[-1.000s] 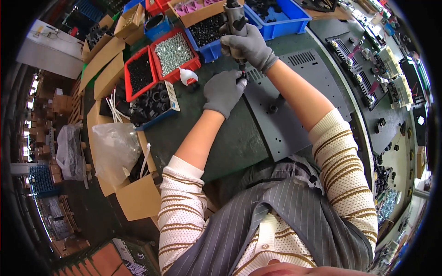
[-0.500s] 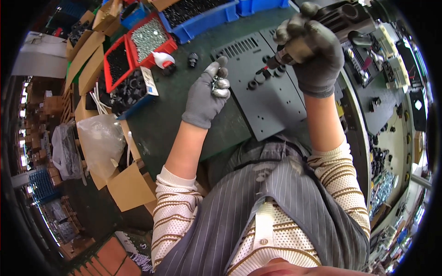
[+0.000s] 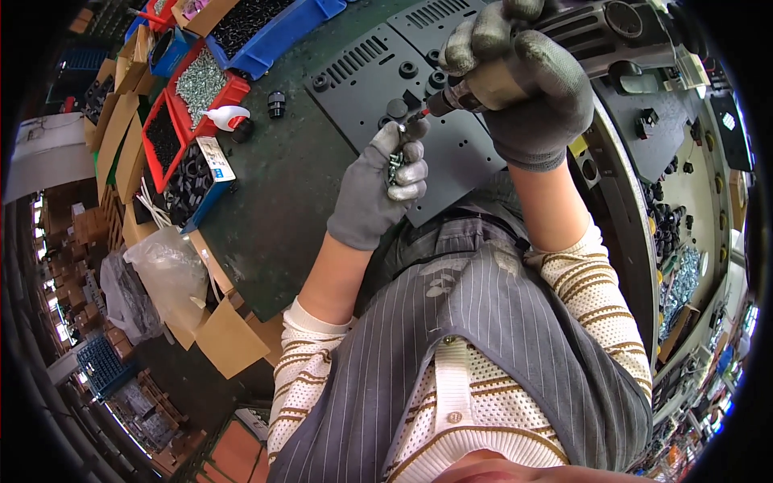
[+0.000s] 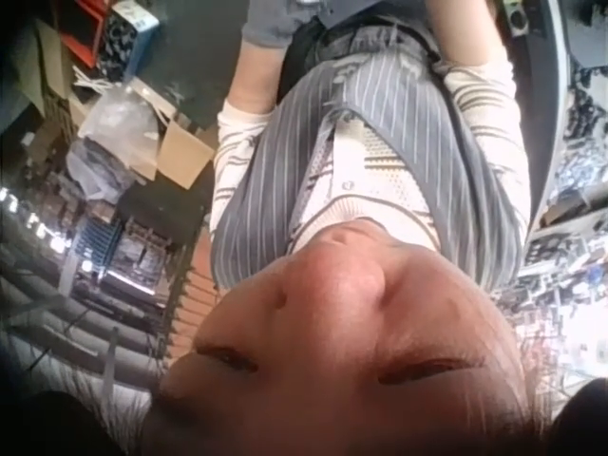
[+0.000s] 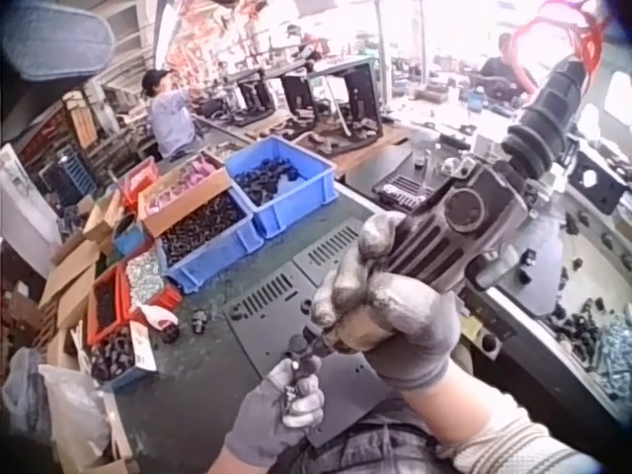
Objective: Assemble metal components using a power screwdriver and attach internal fans.
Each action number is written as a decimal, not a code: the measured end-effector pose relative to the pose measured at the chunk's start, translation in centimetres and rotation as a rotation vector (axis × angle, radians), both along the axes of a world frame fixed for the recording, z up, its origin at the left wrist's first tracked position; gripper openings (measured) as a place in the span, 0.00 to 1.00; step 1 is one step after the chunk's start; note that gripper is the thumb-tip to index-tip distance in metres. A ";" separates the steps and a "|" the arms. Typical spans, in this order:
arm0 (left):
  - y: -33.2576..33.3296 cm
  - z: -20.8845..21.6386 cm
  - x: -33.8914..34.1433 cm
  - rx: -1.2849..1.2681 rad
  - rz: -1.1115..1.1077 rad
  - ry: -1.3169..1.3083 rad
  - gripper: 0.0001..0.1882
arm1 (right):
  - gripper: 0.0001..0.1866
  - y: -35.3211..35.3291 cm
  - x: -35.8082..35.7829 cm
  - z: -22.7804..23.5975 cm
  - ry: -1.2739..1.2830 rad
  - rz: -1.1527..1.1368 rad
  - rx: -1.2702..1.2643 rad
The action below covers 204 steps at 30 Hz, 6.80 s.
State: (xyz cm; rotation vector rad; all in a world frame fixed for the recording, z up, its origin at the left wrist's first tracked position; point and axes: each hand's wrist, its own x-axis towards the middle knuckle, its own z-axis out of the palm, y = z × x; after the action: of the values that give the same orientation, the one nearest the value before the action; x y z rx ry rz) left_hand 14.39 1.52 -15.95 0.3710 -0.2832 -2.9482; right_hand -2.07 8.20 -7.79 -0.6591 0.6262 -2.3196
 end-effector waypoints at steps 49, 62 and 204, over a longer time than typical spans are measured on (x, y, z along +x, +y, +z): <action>-10.7 -0.5 -9.7 -2.119 0.238 -0.952 0.17 | 0.15 -14.7 -6.4 -2.7 0.517 0.027 0.342; -11.0 0.5 -10.2 -2.203 0.068 -0.990 0.14 | 0.16 -16.7 -6.4 -4.8 0.695 0.060 0.370; -8.8 4.9 -11.7 -2.253 -0.273 -0.646 0.18 | 0.11 2.4 -10.7 -3.4 -0.244 -0.114 -0.087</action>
State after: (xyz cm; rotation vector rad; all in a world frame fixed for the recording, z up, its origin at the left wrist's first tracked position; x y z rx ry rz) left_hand 2.73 -7.30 -11.00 0.6782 -2.9289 -0.8396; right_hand -12.78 10.58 -11.22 -0.3785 0.4627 -2.4949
